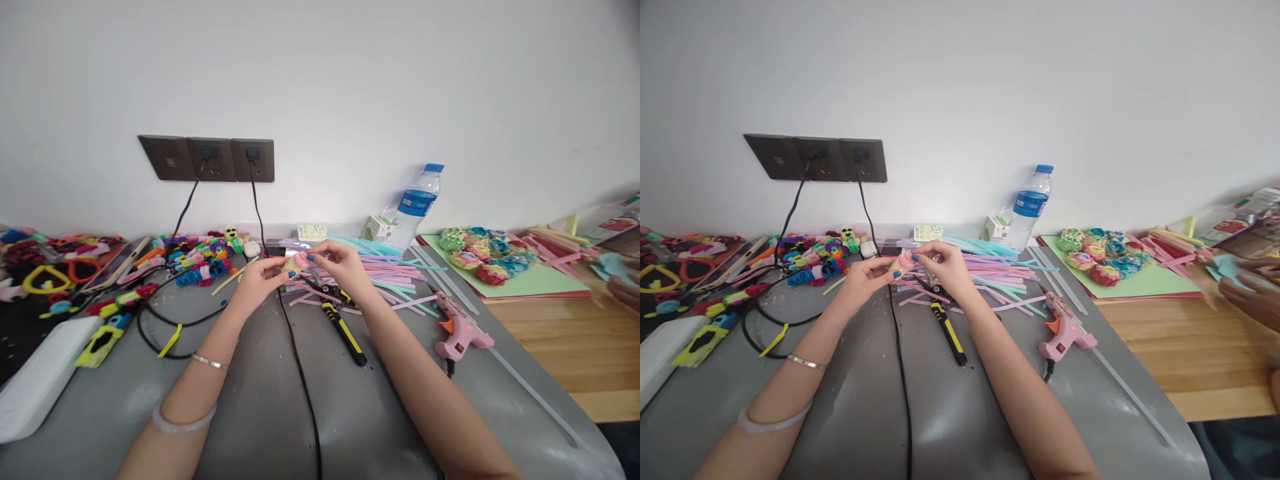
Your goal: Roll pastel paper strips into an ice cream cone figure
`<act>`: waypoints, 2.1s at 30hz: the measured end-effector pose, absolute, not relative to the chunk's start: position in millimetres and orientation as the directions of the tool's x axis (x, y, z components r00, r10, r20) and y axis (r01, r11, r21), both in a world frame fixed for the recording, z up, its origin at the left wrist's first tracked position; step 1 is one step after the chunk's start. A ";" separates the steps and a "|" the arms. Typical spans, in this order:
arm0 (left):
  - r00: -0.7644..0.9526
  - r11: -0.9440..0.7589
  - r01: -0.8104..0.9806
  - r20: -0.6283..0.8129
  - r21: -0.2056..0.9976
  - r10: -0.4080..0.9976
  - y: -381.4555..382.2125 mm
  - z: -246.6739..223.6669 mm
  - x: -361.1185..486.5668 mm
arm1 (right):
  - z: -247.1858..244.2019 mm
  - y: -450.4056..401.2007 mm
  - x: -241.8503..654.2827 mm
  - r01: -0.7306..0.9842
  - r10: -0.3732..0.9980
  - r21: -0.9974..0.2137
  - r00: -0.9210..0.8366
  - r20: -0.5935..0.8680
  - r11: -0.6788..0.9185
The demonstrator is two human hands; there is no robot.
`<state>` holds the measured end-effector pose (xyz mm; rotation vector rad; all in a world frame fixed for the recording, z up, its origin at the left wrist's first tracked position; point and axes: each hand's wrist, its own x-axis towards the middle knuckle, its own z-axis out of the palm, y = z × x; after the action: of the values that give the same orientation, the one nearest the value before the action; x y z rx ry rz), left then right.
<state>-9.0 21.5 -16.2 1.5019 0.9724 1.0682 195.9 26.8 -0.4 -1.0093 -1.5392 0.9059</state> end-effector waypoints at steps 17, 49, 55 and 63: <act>0.280 -0.166 0.055 0.144 0.985 0.949 21.1 -14.4 -8.7 | -0.1 26.3 194.6 0.150 0.929 -0.918 -0.103 0.354 0.367; 0.296 -0.175 0.034 0.157 0.984 0.942 21.3 -15.6 -8.4 | -1.4 27.1 194.5 0.122 0.931 -0.925 -0.110 0.348 0.360; 0.300 -0.184 0.049 0.161 0.982 0.940 22.0 -15.2 -9.4 | -1.4 26.7 194.6 0.131 0.932 -0.924 -0.111 0.346 0.359; 0.293 -0.185 0.066 0.158 0.981 0.943 20.3 -12.7 -8.9 | -2.0 26.7 194.9 0.135 0.929 -0.921 -0.115 0.352 0.365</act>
<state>-8.9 20.3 -12.7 1.5283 0.9671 1.0651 194.9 26.7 -2.0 -0.9934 -1.5384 0.9148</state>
